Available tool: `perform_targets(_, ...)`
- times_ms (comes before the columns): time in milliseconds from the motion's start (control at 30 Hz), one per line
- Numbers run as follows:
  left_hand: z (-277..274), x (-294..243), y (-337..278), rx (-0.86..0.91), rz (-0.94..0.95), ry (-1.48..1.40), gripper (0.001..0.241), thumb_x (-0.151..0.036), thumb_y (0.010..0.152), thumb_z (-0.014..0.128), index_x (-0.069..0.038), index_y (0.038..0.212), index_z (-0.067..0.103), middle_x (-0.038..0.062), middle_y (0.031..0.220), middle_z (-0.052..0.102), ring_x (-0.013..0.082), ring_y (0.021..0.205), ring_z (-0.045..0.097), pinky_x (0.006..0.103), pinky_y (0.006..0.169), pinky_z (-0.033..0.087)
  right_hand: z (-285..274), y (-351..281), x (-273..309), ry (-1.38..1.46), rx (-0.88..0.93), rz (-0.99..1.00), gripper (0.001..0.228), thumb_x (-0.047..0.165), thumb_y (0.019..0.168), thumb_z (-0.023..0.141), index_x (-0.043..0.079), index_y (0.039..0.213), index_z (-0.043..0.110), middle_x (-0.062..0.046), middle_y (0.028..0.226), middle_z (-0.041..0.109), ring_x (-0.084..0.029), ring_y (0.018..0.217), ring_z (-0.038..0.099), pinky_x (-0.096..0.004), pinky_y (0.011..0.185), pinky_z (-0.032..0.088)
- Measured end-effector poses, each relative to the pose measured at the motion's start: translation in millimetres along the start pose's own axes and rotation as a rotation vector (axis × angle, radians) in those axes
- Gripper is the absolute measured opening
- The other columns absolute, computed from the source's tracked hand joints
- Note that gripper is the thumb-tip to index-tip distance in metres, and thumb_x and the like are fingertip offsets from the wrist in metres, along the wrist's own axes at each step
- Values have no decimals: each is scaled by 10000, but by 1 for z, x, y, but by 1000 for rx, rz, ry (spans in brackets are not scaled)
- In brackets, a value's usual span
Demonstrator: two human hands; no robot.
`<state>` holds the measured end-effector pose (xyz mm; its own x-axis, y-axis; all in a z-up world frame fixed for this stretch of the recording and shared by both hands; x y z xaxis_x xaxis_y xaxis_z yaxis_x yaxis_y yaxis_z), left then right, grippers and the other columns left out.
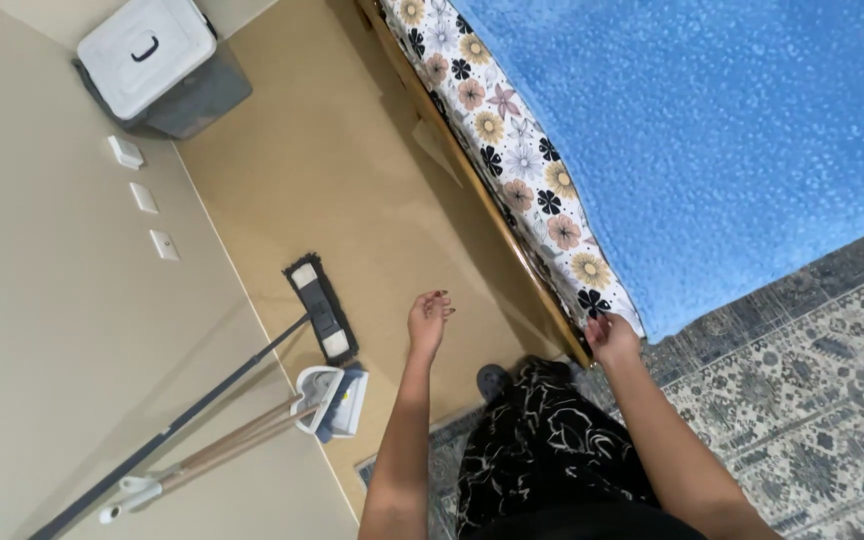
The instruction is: The person uses a feather duster to clean a blue blanket on a bed, sweeping across the surface and along the edges. They then adjust the floral-patterned bedsheet with their hands to smooth it out.
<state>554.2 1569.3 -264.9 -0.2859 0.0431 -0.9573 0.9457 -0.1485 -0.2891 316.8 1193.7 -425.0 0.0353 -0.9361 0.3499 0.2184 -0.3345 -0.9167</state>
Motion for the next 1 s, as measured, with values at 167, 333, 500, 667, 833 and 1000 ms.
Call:
perform_targets(167, -3, 6, 60, 2, -194, 5, 336, -306, 1082, 496, -12, 1138, 648, 77, 976, 725, 156, 793, 703, 291, 710, 570, 133, -76, 20, -37, 219, -80, 353, 202, 1029, 567, 67, 1352, 525, -87, 1239, 648, -251, 1102, 658, -404, 990, 553)
perform_targets(333, 25, -23, 147, 69, -247, 11, 352, -329, 1085, 462, -45, 1148, 660, 55, 977, 718, 135, 787, 713, 269, 698, 565, 232, -61, 18, 49, 333, -26, 347, 193, 1020, 574, 86, 1344, 511, -91, 1265, 655, -284, 1175, 668, -429, 1029, 544)
perform_targets(500, 79, -41, 287, 186, -162, 42, 287, -222, 1029, 562, -31, 1242, 588, 66, 999, 722, 148, 765, 681, 283, 671, 570, 317, -40, 27, 126, 318, 79, 241, 218, 1001, 547, 80, 1186, 615, -78, 1138, 686, -307, 1130, 650, -457, 996, 526)
perform_targets(667, 122, -75, 411, 196, -93, 195, 337, -162, 972, 647, -33, 1273, 568, 90, 996, 724, 158, 811, 701, 293, 684, 568, 370, -4, 62, 214, 345, -2, 220, 168, 1042, 549, 1, 1185, 552, -162, 1183, 693, -337, 1169, 667, -460, 1025, 553)
perform_targets(833, 158, -42, 508, 281, -262, 145, 315, -187, 988, 685, 10, 1226, 627, 95, 1027, 718, 142, 832, 684, 290, 705, 583, 390, 15, 73, 329, 184, 4, 309, 177, 1015, 520, -11, 1261, 536, -166, 1217, 688, -342, 1130, 676, -470, 979, 561)
perform_targets(1000, 174, -59, 622, 276, -156, 402, 354, -188, 959, 716, 69, 1202, 706, 157, 1042, 765, 258, 887, 699, 345, 720, 561, 427, 29, 76, 535, 66, 82, 366, 252, 1009, 593, 1, 1266, 525, -147, 1201, 679, -339, 1074, 672, -473, 937, 555)
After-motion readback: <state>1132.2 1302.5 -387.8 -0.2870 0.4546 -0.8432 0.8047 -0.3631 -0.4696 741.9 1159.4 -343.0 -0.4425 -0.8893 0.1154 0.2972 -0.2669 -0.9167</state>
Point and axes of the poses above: each hand's wrist, its own y-axis towards the middle knuckle, its own z-axis out of the palm, x = y × z, the point moved 7 cm from there along y, towards the middle knuckle
